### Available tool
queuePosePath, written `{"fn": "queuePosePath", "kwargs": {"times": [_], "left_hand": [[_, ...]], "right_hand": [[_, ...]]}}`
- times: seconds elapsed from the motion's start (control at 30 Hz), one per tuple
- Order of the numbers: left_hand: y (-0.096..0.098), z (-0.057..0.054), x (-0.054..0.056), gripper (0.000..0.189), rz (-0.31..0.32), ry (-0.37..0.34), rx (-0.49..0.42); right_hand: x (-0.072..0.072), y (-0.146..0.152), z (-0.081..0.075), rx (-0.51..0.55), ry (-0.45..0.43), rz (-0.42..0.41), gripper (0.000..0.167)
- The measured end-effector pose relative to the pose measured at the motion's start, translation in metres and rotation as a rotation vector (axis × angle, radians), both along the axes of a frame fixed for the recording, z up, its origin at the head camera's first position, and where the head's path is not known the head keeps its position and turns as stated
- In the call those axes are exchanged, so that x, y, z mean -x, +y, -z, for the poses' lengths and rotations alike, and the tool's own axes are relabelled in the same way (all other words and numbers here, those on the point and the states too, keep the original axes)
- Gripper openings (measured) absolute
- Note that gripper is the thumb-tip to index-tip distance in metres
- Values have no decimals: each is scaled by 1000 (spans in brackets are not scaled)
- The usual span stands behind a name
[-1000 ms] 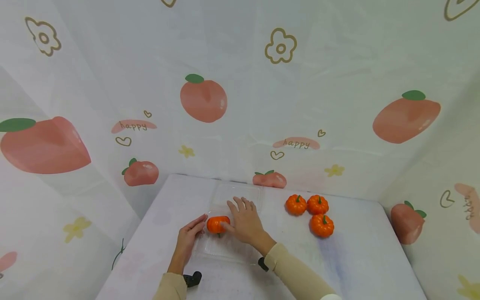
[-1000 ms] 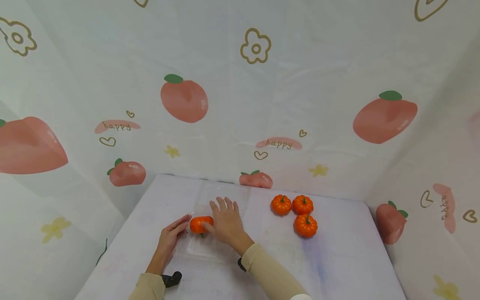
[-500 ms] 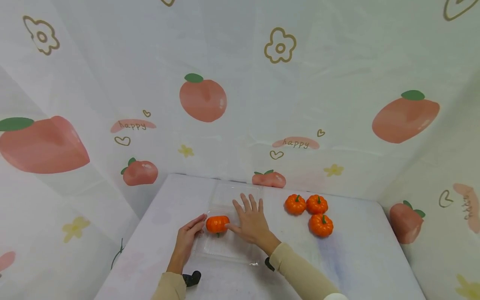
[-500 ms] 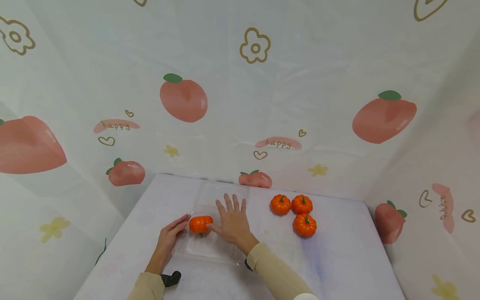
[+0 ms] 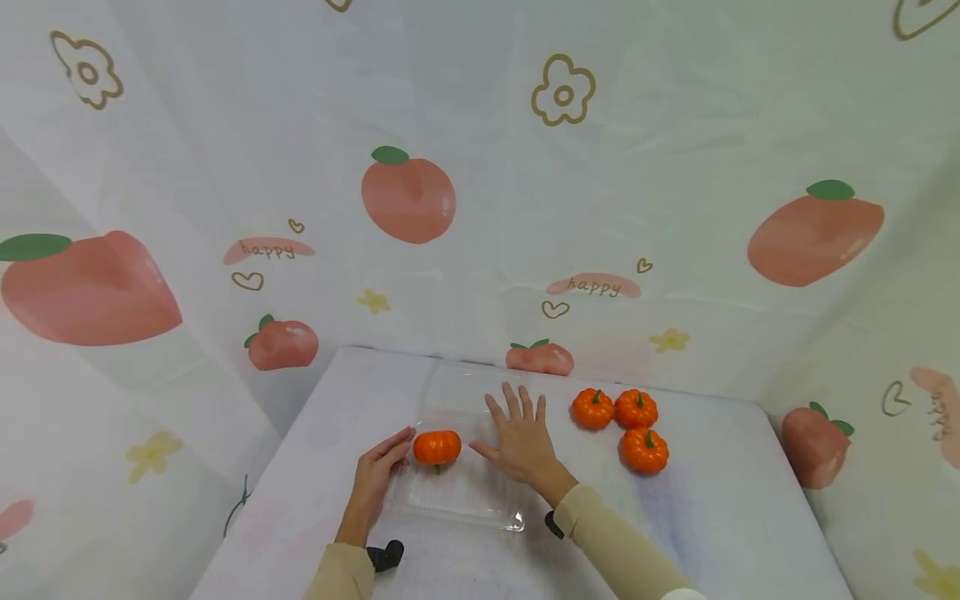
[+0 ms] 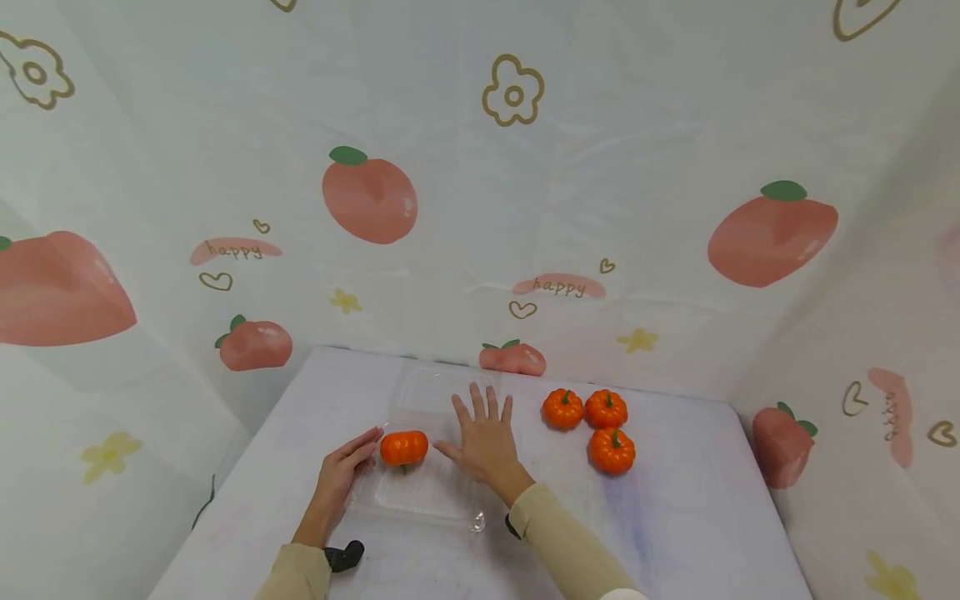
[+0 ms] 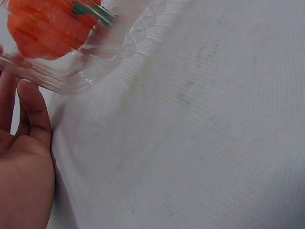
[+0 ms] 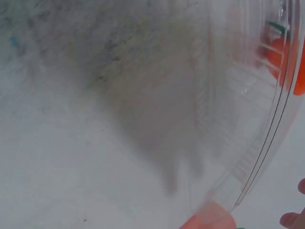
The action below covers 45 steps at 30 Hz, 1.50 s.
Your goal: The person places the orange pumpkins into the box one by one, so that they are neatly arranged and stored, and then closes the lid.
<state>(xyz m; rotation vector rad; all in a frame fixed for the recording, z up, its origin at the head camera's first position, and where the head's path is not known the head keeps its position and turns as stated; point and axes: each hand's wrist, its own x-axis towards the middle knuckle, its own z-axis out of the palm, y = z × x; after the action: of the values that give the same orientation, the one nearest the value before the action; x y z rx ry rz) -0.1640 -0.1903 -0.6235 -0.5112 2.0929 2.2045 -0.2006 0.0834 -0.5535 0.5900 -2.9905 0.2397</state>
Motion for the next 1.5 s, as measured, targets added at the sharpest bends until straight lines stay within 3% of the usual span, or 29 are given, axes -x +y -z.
{"fn": "queuePosePath", "kwargs": {"times": [0.37, 1.5], "left_hand": [[-3, -1, 1, 45, 7, 14, 3], [0, 1, -2, 44, -10, 12, -10]], "right_hand": [[5, 21, 3, 35, -35, 51, 85], [33, 121, 10, -48, 83, 154, 87]]}}
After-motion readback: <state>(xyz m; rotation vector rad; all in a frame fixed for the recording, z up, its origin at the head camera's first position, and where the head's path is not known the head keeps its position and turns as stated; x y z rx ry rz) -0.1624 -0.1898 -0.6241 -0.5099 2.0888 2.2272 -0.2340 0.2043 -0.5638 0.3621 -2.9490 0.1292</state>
